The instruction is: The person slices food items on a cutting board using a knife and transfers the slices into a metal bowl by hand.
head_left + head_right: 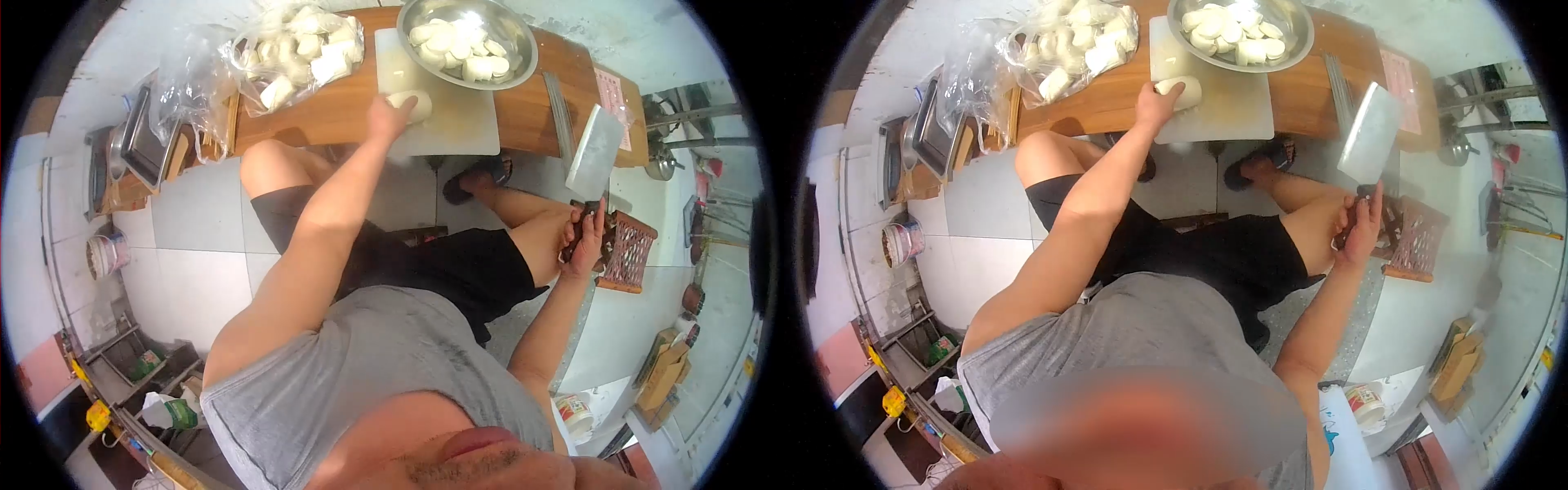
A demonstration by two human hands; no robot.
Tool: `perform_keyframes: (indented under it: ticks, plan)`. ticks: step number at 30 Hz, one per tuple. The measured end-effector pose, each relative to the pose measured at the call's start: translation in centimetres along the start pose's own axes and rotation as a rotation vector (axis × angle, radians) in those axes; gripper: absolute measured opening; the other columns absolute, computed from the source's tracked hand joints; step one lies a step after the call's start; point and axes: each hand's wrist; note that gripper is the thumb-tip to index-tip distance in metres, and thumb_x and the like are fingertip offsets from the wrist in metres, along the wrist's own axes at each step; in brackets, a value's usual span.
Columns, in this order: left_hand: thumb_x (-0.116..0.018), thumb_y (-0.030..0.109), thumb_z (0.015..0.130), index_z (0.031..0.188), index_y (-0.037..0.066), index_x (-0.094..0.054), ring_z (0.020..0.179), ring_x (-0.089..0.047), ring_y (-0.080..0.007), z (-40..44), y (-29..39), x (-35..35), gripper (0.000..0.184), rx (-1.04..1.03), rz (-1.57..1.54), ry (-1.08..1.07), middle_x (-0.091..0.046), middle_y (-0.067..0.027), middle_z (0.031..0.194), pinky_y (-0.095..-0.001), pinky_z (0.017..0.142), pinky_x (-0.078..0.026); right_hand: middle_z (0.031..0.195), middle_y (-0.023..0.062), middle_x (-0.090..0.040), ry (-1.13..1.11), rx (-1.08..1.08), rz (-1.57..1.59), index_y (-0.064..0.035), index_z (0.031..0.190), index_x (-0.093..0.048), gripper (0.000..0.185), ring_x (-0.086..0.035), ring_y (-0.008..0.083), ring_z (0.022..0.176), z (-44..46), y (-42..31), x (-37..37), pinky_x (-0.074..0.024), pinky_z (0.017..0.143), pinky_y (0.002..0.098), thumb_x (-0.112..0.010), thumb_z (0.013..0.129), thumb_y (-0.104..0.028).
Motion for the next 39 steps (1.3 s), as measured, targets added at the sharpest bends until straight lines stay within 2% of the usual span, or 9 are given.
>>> perform_keyframes:
  ticks: [3, 6, 10, 12, 16, 18, 21, 25, 39]
  plan:
    - [-0.077, 0.05, 0.081, 0.139, -0.002, -0.051, 0.127, -0.05, -0.0411, -0.7, -0.2, 1.0, 0.082, 0.03, 0.371, 0.081, -0.051, -0.0244, 0.14, -0.0448, 0.111, -0.039, 0.09, 0.0077, -0.058, 0.095, 0.0, -0.043, -0.0214, 0.159, -0.03, 0.059, -0.047, 0.011, 0.056, -0.2, -0.9, -1.6, -0.0394, 0.044, 0.0237, -0.048, 0.104, -0.008]
    - [-0.075, 0.054, 0.079, 0.137, -0.001, -0.053, 0.13, -0.044, -0.0436, -1.1, -2.8, 2.0, 0.083, -0.261, 0.327, 0.065, -0.049, -0.0263, 0.139, -0.0486, 0.111, -0.036, 0.088, 0.0074, -0.057, 0.133, 0.027, -0.176, -0.0188, 0.159, -0.029, 0.062, -0.049, 0.011, 0.056, -0.6, -0.7, -2.4, -0.0396, 0.044, 0.0241, -0.049, 0.102, -0.005]
    - [-0.079, 0.037, 0.081, 0.14, 0.0, -0.049, 0.134, -0.043, -0.0412, -1.1, -3.6, 2.5, 0.077, -0.5, 0.344, 0.009, -0.047, -0.0242, 0.142, -0.0456, 0.115, -0.035, 0.093, 0.0062, -0.059, -0.007, 0.04, -0.453, -0.0159, 0.157, -0.037, 0.059, -0.052, 0.0096, 0.063, -1.1, 1.2, -3.4, -0.0424, 0.049, 0.023, -0.051, 0.101, -0.003]
    - [-0.08, 0.032, 0.08, 0.139, 0.0, -0.05, 0.131, -0.046, -0.0408, -0.5, -4.6, 1.9, 0.074, -0.542, 0.313, 0.017, -0.05, -0.0238, 0.139, -0.0451, 0.113, -0.037, 0.102, 0.0089, -0.065, -0.126, 0.49, -1.219, -0.0092, 0.154, -0.041, 0.059, -0.06, 0.013, 0.078, 0.5, 4.0, -2.7, -0.0512, 0.07, 0.0251, -0.057, 0.098, -0.001]
    - [-0.082, 0.025, 0.078, 0.135, -0.002, -0.051, 0.126, -0.051, -0.0401, -1.1, -3.2, 1.7, 0.07, -0.428, 0.237, -0.075, -0.055, -0.0228, 0.135, -0.0441, 0.108, -0.042, 0.12, 0.012, -0.068, -0.284, 0.219, -0.876, -0.0031, 0.151, -0.043, 0.057, -0.065, 0.0187, 0.098, -1.4, 6.1, -13.0, -0.0509, 0.093, 0.0315, -0.062, 0.097, -0.007]
    - [-0.083, 0.023, 0.077, 0.134, -0.003, -0.052, 0.126, -0.052, -0.0397, -1.1, -3.5, 1.0, 0.07, -0.514, 0.222, -0.044, -0.055, -0.0226, 0.136, -0.0446, 0.106, -0.043, 0.121, 0.0229, -0.067, -0.349, 0.152, -0.875, -0.0092, 0.147, -0.049, 0.054, -0.067, 0.032, 0.111, -0.4, 9.9, -13.1, -0.0514, 0.094, 0.0381, -0.064, 0.096, -0.02]
    - [-0.084, 0.022, 0.077, 0.133, -0.003, -0.052, 0.125, -0.052, -0.04, -0.9, -4.5, 0.4, 0.069, -0.621, 0.204, -0.004, -0.055, -0.0225, 0.135, -0.0452, 0.106, -0.044, 0.108, 0.0209, -0.068, -0.417, 0.187, -1.128, -0.0134, 0.148, -0.048, 0.054, -0.066, 0.0383, 0.1, -0.6, 9.5, -16.5, -0.0529, 0.086, 0.0437, -0.063, 0.096, -0.018]
    - [-0.084, 0.021, 0.077, 0.133, -0.003, -0.053, 0.124, -0.052, -0.0419, -0.9, -5.2, 0.1, 0.068, -0.676, 0.088, 0.133, -0.054, -0.0224, 0.135, -0.0461, 0.105, -0.044, 0.092, 0.0169, -0.063, -0.459, 0.302, -1.208, -0.0183, 0.148, -0.049, 0.056, -0.064, 0.0391, 0.087, -0.5, 10.9, -18.1, -0.0518, 0.077, 0.0487, -0.063, 0.094, -0.018]
    - [-0.075, 0.014, 0.084, 0.125, 0.006, -0.063, 0.122, -0.052, -0.0392, -0.8, -5.6, 0.0, 0.043, -0.762, 0.145, 0.063, -0.056, -0.0182, 0.132, -0.0452, 0.101, -0.046, 0.092, 0.0181, -0.063, -0.513, 0.278, -1.378, -0.0209, 0.149, -0.046, 0.057, -0.064, 0.0419, 0.085, -1.4, 11.7, -19.0, -0.0535, 0.075, 0.0507, -0.063, 0.095, -0.018]
Point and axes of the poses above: each hand's wrist, its own z-axis towards the middle knuckle, its own x-axis out of the back of the hand, y = z × x
